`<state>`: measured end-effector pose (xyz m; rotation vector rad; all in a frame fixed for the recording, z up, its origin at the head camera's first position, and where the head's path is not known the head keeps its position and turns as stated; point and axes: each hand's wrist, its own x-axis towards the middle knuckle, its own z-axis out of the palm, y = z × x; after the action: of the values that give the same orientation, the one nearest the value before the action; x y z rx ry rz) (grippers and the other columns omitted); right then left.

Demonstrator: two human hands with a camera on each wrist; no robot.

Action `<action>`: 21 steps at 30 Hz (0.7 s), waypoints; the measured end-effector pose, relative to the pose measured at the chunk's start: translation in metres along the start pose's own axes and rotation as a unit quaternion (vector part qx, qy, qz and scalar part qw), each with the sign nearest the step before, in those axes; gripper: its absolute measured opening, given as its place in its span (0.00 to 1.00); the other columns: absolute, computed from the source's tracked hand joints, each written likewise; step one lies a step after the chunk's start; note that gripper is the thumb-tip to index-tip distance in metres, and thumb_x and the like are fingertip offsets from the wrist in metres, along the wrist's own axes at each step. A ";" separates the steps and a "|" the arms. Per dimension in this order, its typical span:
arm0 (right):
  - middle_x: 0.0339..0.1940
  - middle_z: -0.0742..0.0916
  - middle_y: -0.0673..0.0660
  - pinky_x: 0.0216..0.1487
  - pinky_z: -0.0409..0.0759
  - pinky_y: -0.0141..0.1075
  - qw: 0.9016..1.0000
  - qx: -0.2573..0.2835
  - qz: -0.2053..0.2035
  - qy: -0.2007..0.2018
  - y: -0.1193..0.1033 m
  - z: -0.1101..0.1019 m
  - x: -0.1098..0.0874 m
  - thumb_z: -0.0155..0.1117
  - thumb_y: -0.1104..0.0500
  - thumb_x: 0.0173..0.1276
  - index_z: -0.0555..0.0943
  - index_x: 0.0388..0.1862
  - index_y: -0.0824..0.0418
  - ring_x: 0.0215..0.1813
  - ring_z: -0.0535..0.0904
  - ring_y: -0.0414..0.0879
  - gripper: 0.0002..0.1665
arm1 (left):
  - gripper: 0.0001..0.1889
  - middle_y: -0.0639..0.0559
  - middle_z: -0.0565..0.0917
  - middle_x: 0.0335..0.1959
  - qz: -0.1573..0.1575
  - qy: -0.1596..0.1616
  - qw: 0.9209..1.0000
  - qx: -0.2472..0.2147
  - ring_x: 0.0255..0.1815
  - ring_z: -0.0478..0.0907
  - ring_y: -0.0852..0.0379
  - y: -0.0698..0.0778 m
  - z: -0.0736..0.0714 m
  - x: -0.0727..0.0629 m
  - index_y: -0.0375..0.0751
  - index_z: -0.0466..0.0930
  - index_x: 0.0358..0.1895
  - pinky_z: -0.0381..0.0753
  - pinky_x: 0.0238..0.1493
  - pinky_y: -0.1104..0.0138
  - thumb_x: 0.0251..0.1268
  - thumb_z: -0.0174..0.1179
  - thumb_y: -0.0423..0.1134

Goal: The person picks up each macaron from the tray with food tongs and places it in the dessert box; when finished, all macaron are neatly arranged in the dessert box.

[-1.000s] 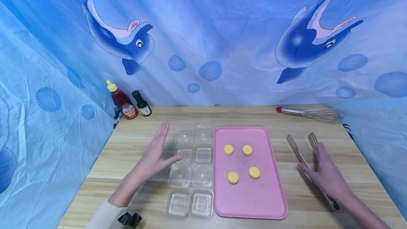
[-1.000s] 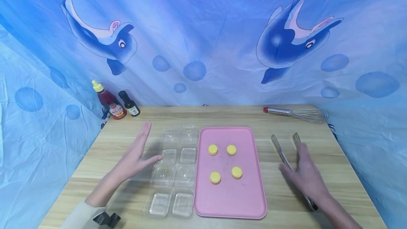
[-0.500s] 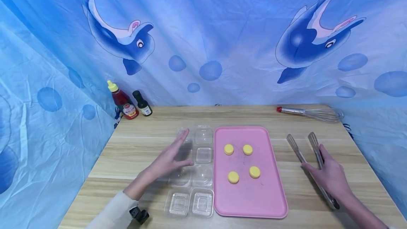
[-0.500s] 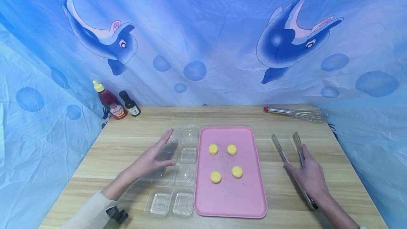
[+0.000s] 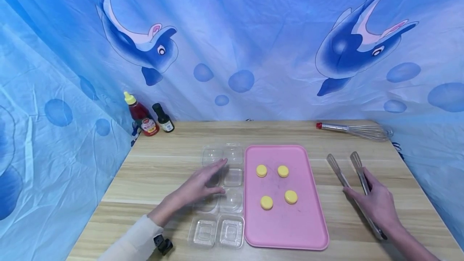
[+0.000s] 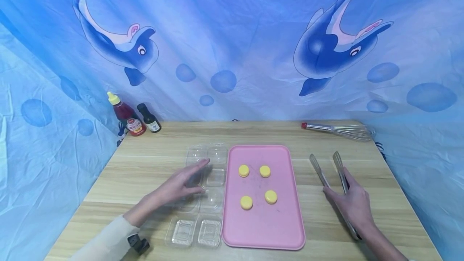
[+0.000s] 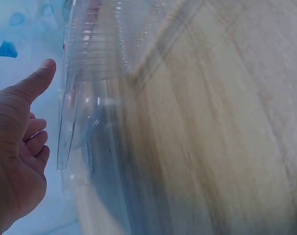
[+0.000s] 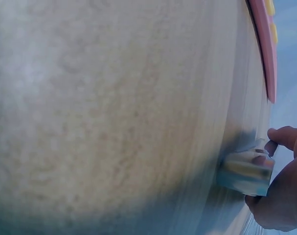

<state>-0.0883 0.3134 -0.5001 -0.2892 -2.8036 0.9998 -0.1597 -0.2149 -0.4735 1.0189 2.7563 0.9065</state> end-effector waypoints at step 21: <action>0.65 0.79 0.80 0.48 0.70 0.15 0.994 0.028 -0.103 0.039 -0.024 0.001 -0.003 0.86 0.61 0.56 0.71 0.76 0.72 0.58 0.81 0.72 0.51 | 0.46 0.35 0.67 0.80 0.013 0.016 0.999 0.025 0.80 0.66 0.37 0.000 0.011 0.006 0.37 0.62 0.82 0.63 0.80 0.42 0.67 0.75 0.46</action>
<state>-0.0887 0.2941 -0.4859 -0.0310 -2.6629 0.9953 -0.1614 -0.2058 -0.4819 1.0601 2.8131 0.8683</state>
